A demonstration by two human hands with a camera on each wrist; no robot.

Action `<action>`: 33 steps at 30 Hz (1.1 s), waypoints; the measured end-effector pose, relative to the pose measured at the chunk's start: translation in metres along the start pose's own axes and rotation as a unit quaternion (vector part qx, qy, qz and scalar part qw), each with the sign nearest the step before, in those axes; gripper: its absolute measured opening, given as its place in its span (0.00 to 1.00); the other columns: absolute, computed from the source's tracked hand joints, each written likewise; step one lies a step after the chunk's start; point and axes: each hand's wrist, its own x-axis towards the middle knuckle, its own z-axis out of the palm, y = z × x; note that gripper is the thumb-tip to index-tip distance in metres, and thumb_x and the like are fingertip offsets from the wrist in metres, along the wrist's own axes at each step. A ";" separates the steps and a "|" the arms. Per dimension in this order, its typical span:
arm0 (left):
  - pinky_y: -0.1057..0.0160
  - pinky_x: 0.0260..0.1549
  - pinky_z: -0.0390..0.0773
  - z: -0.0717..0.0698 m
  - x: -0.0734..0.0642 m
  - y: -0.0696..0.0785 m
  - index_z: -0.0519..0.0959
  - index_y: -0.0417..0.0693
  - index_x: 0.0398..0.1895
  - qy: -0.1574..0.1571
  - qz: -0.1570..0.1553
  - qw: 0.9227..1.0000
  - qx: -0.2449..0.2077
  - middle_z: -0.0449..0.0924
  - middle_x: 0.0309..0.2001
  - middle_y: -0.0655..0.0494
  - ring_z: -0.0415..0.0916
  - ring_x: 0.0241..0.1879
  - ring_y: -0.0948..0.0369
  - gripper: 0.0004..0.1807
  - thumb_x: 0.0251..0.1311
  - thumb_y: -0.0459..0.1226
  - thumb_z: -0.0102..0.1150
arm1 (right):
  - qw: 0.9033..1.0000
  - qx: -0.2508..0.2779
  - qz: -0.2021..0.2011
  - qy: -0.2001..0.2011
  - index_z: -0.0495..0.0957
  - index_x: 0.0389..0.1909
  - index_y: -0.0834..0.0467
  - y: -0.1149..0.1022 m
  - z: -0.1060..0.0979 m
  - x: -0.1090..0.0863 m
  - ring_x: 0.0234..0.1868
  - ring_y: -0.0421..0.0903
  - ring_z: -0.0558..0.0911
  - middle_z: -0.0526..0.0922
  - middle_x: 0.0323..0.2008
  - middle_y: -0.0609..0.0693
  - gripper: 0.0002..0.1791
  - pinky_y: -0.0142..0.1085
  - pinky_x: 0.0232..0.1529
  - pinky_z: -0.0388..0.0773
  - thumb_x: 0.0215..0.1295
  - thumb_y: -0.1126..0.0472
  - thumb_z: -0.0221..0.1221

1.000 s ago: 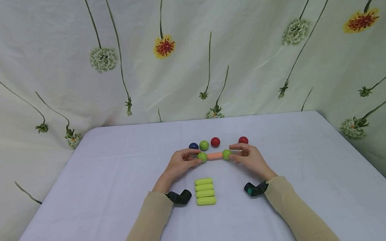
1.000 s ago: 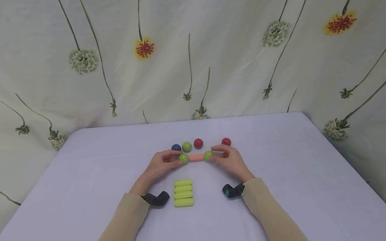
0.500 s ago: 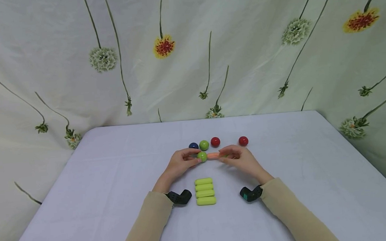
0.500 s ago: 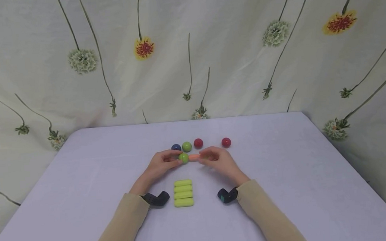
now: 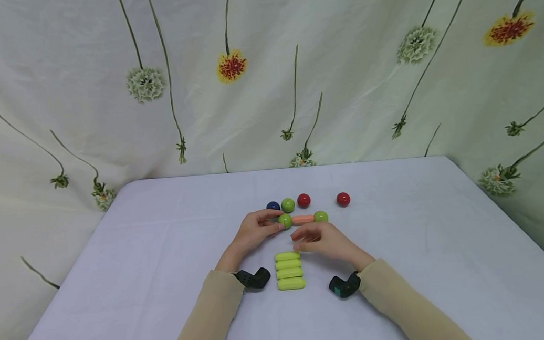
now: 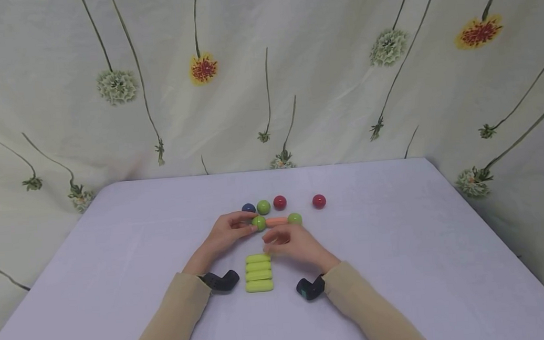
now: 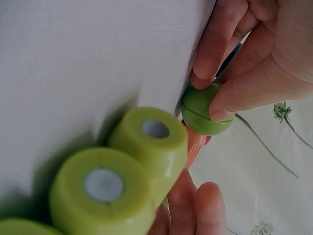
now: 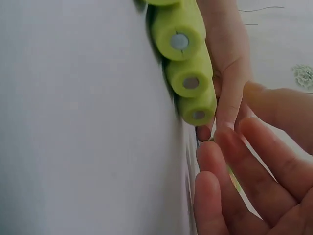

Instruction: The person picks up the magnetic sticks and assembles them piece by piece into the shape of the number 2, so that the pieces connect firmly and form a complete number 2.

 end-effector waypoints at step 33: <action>0.67 0.32 0.77 0.000 -0.002 0.004 0.80 0.46 0.50 0.001 -0.005 1.000 0.004 0.80 0.44 0.53 0.77 0.32 0.63 0.18 0.54 0.35 0.66 | 0.999 -0.046 -0.019 -0.007 0.83 0.42 0.57 -0.004 0.010 -0.004 0.36 0.40 0.77 0.83 0.37 0.44 0.10 0.32 0.41 0.74 0.61 0.58 0.62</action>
